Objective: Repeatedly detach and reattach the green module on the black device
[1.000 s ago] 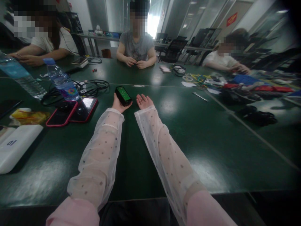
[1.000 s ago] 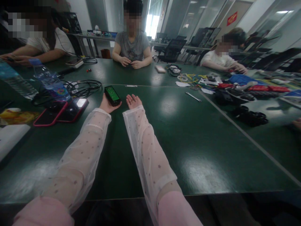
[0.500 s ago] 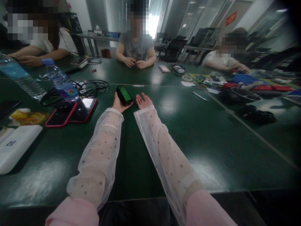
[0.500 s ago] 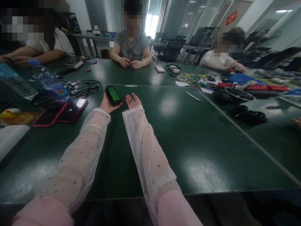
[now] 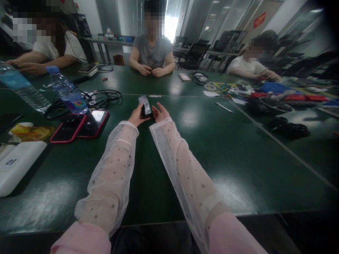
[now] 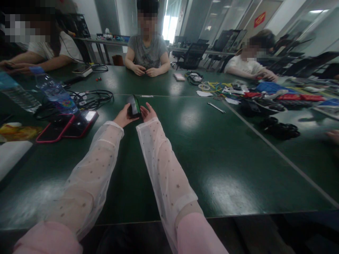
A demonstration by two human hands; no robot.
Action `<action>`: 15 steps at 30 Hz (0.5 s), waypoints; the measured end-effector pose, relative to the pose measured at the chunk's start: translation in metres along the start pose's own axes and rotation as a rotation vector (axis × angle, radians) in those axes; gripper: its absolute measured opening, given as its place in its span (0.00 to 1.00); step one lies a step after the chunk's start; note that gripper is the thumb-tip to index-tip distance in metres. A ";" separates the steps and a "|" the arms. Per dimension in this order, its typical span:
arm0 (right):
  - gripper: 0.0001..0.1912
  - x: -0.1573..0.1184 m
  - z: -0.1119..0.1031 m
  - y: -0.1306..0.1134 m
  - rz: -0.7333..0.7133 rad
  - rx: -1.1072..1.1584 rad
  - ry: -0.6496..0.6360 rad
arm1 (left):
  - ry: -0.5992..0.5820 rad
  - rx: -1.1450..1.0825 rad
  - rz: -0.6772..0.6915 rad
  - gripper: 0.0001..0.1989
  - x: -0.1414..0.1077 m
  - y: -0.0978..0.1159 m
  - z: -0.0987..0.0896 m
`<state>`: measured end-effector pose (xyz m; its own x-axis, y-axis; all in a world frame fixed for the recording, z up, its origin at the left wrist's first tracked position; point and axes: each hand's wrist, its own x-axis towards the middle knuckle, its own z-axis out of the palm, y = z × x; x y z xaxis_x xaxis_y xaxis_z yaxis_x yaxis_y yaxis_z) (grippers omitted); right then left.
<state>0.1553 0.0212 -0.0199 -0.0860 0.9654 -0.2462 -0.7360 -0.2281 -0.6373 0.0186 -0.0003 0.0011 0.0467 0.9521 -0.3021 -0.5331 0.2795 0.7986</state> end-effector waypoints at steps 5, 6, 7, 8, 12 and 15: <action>0.13 0.001 0.008 0.004 -0.010 -0.051 0.031 | -0.005 0.144 0.126 0.12 -0.003 -0.008 0.006; 0.13 0.001 0.009 0.004 -0.021 -0.047 0.040 | 0.005 0.163 0.146 0.13 -0.002 -0.010 0.007; 0.14 0.002 0.008 0.005 -0.031 -0.038 0.048 | 0.017 0.185 0.166 0.14 -0.001 -0.011 0.008; 0.14 0.002 0.007 0.005 -0.038 -0.026 0.051 | 0.028 0.210 0.185 0.16 0.001 -0.013 0.009; 0.12 0.002 0.005 0.007 -0.068 0.040 0.021 | 0.065 0.304 0.239 0.22 0.008 -0.019 0.011; 0.12 -0.004 0.008 0.007 -0.107 0.064 0.035 | 0.081 0.292 0.261 0.25 0.011 -0.021 0.013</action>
<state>0.1456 0.0170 -0.0174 0.0175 0.9785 -0.2055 -0.7811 -0.1149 -0.6137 0.0412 0.0059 -0.0127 -0.1316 0.9862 -0.1003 -0.2552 0.0641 0.9648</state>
